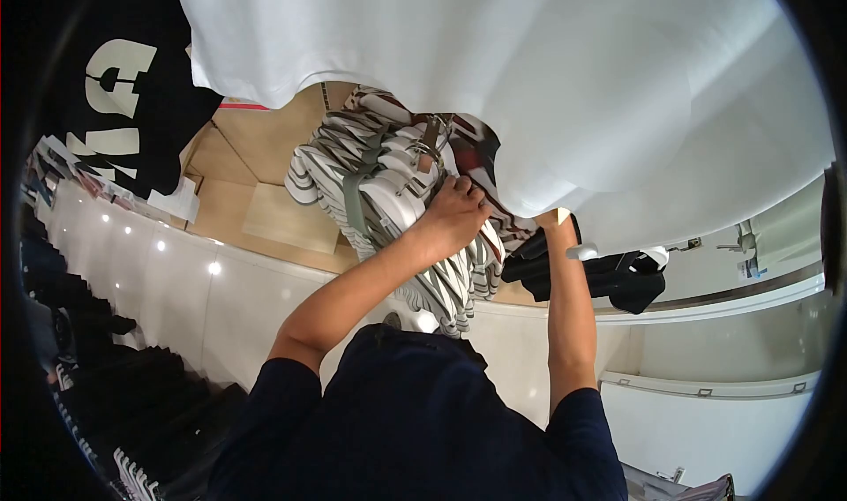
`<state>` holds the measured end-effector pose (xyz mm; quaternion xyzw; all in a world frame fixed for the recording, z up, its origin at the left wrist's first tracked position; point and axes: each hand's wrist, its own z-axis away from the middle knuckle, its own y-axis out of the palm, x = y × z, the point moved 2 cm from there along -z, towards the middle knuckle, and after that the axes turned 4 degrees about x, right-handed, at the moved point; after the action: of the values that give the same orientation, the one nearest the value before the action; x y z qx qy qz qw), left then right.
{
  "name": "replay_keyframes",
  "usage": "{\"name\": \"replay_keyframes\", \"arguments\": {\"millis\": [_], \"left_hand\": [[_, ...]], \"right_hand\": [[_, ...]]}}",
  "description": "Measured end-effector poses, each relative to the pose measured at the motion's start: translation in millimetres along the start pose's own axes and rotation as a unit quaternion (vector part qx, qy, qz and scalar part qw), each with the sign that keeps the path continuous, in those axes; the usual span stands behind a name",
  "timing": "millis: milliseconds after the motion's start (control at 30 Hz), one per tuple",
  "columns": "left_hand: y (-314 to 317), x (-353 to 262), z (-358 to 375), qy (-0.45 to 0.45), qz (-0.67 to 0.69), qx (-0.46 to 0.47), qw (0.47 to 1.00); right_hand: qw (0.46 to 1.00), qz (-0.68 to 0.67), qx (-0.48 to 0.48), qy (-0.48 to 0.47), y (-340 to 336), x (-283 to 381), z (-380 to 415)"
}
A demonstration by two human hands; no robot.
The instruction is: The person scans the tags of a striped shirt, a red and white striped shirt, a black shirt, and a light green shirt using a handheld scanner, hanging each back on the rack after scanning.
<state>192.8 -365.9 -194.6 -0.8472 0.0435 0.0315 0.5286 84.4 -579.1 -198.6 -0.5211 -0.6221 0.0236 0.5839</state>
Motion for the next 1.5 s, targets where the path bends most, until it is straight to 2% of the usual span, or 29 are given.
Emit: {"name": "replay_keyframes", "arguments": {"millis": [133, 200, 267, 300, 367, 400, 433, 500, 533, 600, 633, 667, 700, 733, 767, 800, 833, 900, 967, 1000, 1067, 1100, 1167, 1233, 1267, 1300, 1367, 1400, 1500], "left_hand": [[-1.4, 2.4, 0.0, 0.010, 0.007, 0.007, 1.000], [4.9, 5.5, -3.0, 0.000, 0.010, 0.039, 0.999], [4.4, 2.5, -3.8, -0.022, 0.013, 0.040, 0.999], [13.6, 6.1, -5.4, -0.030, 0.068, 0.033, 0.997], [15.8, 6.8, -7.7, -0.037, 0.048, 0.060, 0.996], [4.6, 4.8, -9.4, -0.044, 0.071, 0.109, 0.990], [2.8, 3.7, -9.5, -0.041, 0.069, 0.074, 0.994], [0.2, 1.2, -15.8, -0.090, 0.069, 0.171, 0.979], [-7.2, -5.7, -15.5, -0.103, 0.089, 0.131, 0.982], [-7.5, -12.9, -14.2, -0.072, 0.042, 0.076, 0.994], [-9.2, -27.7, -21.8, -0.027, -0.025, 0.056, 0.998], [-10.7, -48.3, -29.5, -0.018, 0.022, 0.003, 1.000], [-6.4, -74.4, -31.1, 0.038, -0.037, 0.056, 0.997], [-0.3, -110.9, -34.9, 0.008, 0.095, 0.133, 0.987], [7.7, -153.9, -39.4, -0.026, 0.221, 0.209, 0.952], [11.6, -187.6, -40.5, 0.121, 0.170, 0.139, 0.968], [26.4, -223.1, -43.1, 0.188, 0.225, 0.121, 0.948], [46.6, -285.5, -43.3, 0.109, 0.337, 0.343, 0.870], [91.4, -319.4, -33.6, 0.132, 0.265, 0.472, 0.830], [98.8, -333.3, -23.1, 0.121, 0.376, 0.443, 0.805], [83.6, -359.2, -7.9, 0.071, 0.446, 0.402, 0.796], [67.8, -368.8, -2.4, 0.053, 0.464, 0.381, 0.798], [45.1, -373.6, 11.1, -0.008, 0.417, 0.473, 0.776], [15.0, -379.3, 20.2, -0.019, 0.453, 0.462, 0.762], [7.2, -380.3, 25.3, -0.032, 0.477, 0.450, 0.754], [-1.2, -376.4, 30.8, -0.045, 0.500, 0.437, 0.746], [-20.7, -376.3, 36.1, -0.081, 0.539, 0.389, 0.743], [-30.9, -376.5, 37.4, -0.102, 0.559, 0.366, 0.737], [-68.4, -380.0, 26.7, -0.157, 0.594, 0.282, 0.737]], "right_hand": [[0.999, 0.030, 0.014, -0.003, -35.6, 9.4, 64.6], [0.998, 0.052, 0.018, 0.003, -52.9, 15.6, 107.4], [0.994, 0.089, 0.056, 0.037, -72.5, 19.1, 146.0], [0.996, 0.036, 0.029, 0.079, -79.0, 43.3, 163.0], [0.997, 0.035, 0.002, 0.070, -90.9, 48.1, 207.0], [0.994, 0.038, 0.002, 0.104, -98.2, 50.9, 227.7], [0.989, 0.039, 0.002, 0.141, -106.6, 52.5, 247.9], [0.984, 0.049, -0.016, 0.173, -123.9, 52.0, 286.6], [0.979, 0.060, -0.012, 0.197, -135.7, 51.1, 306.4], [0.972, 0.082, -0.006, 0.222, -159.9, 55.9, 339.2], [0.971, 0.092, -0.005, 0.222, -174.4, 59.8, 353.9], [0.970, 0.101, -0.002, 0.222, -187.9, 64.1, 368.4], [0.969, 0.108, 0.003, 0.223, -202.4, 66.9, 384.1], [0.969, 0.119, 0.014, 0.215, -218.7, 67.6, 399.5], [0.971, 0.109, 0.015, 0.211, -235.4, 70.1, 412.8], [0.974, 0.100, 0.016, 0.204, -245.8, 73.6, 420.9], [0.976, 0.091, 0.018, 0.197, -264.0, 75.6, 434.1], [0.979, 0.097, 0.022, 0.177, -297.8, 69.0, 465.0], [0.978, 0.037, 0.054, 0.198, -330.4, 58.2, 493.1], [0.974, 0.052, 0.044, 0.218, -344.5, 38.5, 513.7], [0.962, 0.034, -0.013, 0.271, -363.3, -2.6, 556.9], [0.941, 0.041, -0.069, 0.328, -375.3, -11.2, 575.6], [0.885, -0.110, -0.263, 0.367, -383.5, -41.8, 618.6], [0.826, -0.102, -0.348, 0.431, -389.6, -57.2, 659.6], [0.801, -0.166, -0.424, 0.388, -382.4, -93.8, 693.9], [0.771, -0.226, -0.480, 0.351, -372.8, -102.1, 708.1], [0.662, -0.397, -0.549, 0.320, -339.4, -137.1, 746.0], [0.626, -0.441, -0.559, 0.319, -315.4, -157.4, 766.3], [0.595, -0.488, -0.525, 0.363, -231.8, -199.3, 806.8]]}}
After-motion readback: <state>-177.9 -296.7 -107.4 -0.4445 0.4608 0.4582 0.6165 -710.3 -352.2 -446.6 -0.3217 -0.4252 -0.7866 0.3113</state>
